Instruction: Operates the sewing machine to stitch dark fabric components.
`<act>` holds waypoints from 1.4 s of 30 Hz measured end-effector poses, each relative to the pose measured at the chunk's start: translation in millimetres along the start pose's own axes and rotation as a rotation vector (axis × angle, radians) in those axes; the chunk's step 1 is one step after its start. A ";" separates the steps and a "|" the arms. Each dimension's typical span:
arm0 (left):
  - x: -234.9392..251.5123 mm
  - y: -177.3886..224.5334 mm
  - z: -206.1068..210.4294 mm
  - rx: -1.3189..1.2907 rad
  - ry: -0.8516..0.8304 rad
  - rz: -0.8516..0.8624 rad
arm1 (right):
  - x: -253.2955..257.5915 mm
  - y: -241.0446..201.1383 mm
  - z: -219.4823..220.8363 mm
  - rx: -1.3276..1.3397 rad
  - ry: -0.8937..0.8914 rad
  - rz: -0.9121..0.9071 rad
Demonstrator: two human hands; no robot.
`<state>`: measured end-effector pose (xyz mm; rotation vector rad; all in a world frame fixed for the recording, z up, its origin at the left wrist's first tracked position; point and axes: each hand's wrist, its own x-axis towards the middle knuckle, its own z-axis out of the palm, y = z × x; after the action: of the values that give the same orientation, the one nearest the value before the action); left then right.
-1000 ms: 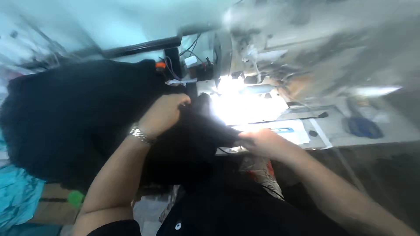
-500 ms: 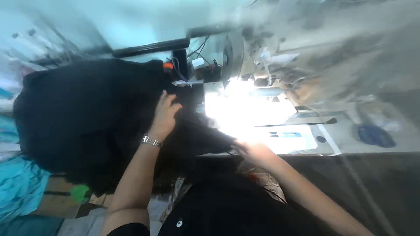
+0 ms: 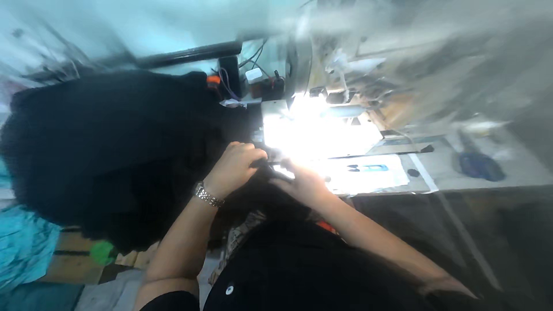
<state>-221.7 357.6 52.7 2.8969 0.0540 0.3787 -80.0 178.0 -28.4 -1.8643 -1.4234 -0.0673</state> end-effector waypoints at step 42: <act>150.4 -15.3 62.5 -0.045 0.219 -0.240 | 9.2 47.3 -50.3 0.213 0.039 0.350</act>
<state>-60.3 369.0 27.9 2.7491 0.4177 0.6393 -17.0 151.7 -14.3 -1.8923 -1.0173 0.2113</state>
